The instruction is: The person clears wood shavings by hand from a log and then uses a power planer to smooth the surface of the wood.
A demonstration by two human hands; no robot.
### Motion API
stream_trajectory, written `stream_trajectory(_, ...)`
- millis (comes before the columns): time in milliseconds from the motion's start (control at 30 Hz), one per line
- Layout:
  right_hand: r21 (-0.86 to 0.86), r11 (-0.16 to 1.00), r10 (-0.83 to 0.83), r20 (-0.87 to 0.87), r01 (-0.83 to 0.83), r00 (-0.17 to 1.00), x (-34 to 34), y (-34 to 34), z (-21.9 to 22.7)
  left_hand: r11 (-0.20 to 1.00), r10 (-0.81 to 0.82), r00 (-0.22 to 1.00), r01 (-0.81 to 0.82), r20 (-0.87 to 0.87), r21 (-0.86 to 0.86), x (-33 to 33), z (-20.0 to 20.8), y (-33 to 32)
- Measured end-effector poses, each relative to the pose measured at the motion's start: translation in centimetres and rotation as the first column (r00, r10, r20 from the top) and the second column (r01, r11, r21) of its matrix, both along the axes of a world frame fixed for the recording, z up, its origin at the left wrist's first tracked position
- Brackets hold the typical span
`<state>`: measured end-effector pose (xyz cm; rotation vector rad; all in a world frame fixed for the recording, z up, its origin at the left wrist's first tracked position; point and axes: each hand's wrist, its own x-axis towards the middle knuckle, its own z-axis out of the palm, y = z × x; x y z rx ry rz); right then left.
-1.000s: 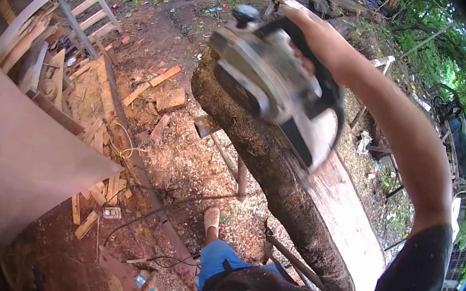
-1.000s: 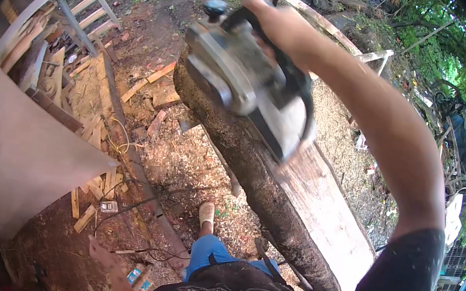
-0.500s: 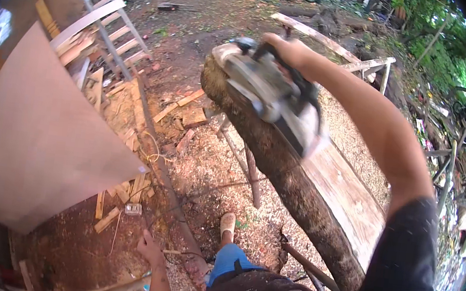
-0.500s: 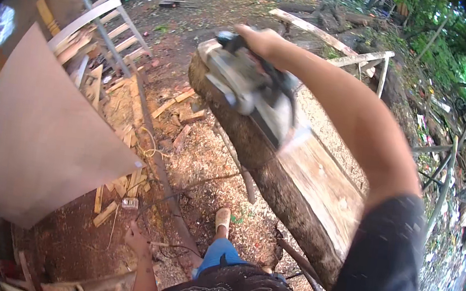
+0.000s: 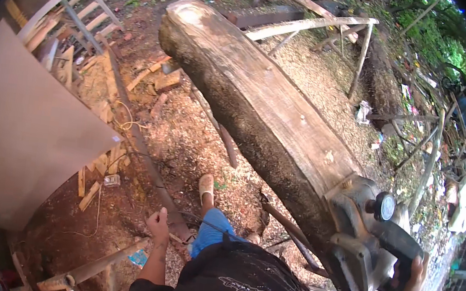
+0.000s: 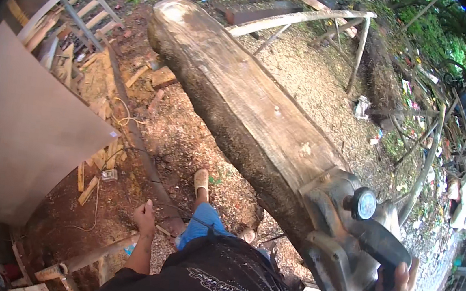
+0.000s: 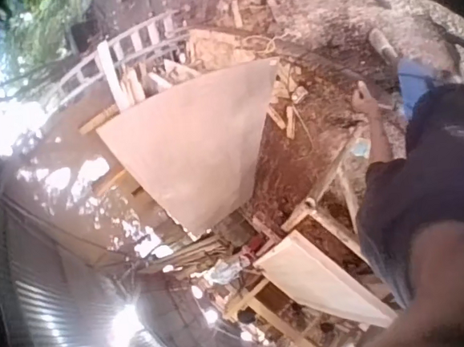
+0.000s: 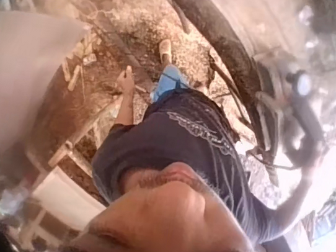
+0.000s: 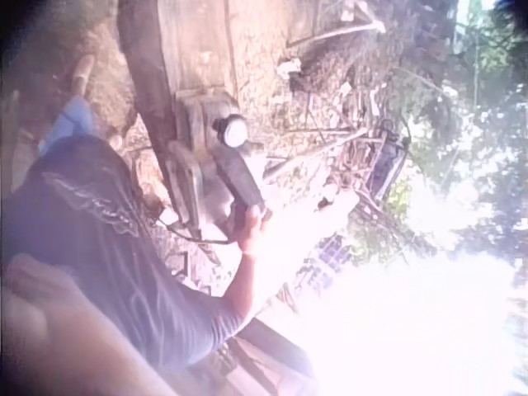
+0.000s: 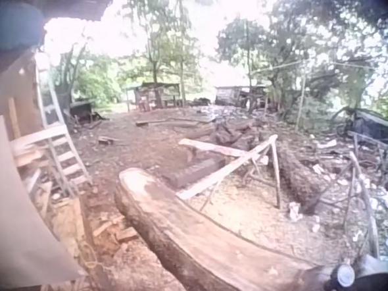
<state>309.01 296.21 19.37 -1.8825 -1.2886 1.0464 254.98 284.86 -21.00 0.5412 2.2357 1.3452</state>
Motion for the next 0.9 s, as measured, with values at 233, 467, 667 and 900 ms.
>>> stream_trajectory(233, -0.105, 0.974, 0.208, 0.056, -0.201, 0.977, -8.5, 9.9, 0.7, 0.998, 0.01, 0.976, -0.022, 0.217, 0.053, -2.6, -0.7, 3.8)
stream_trajectory(467, -0.08, 0.928, 0.371, 0.098, -0.364, 0.923, -31.4, 26.3, 2.1, 0.966, 0.258, 0.957, -0.26, 0.132, -0.004, -9.4, -1.0, 2.1)
stream_trajectory(667, 0.062, 0.818, 0.559, 0.147, -0.572, 0.816, -47.2, 40.6, 1.0, 0.922, 0.371, 0.89, -0.387, 0.265, 0.01, -14.6, 2.0, 7.2)
stream_trajectory(900, 0.209, 0.69, 0.629, 0.301, -0.693, 0.717, -62.0, 48.6, 2.1, 0.876, 0.457, 0.869, -0.477, 0.191, 0.075, -16.1, 4.0, 6.9)
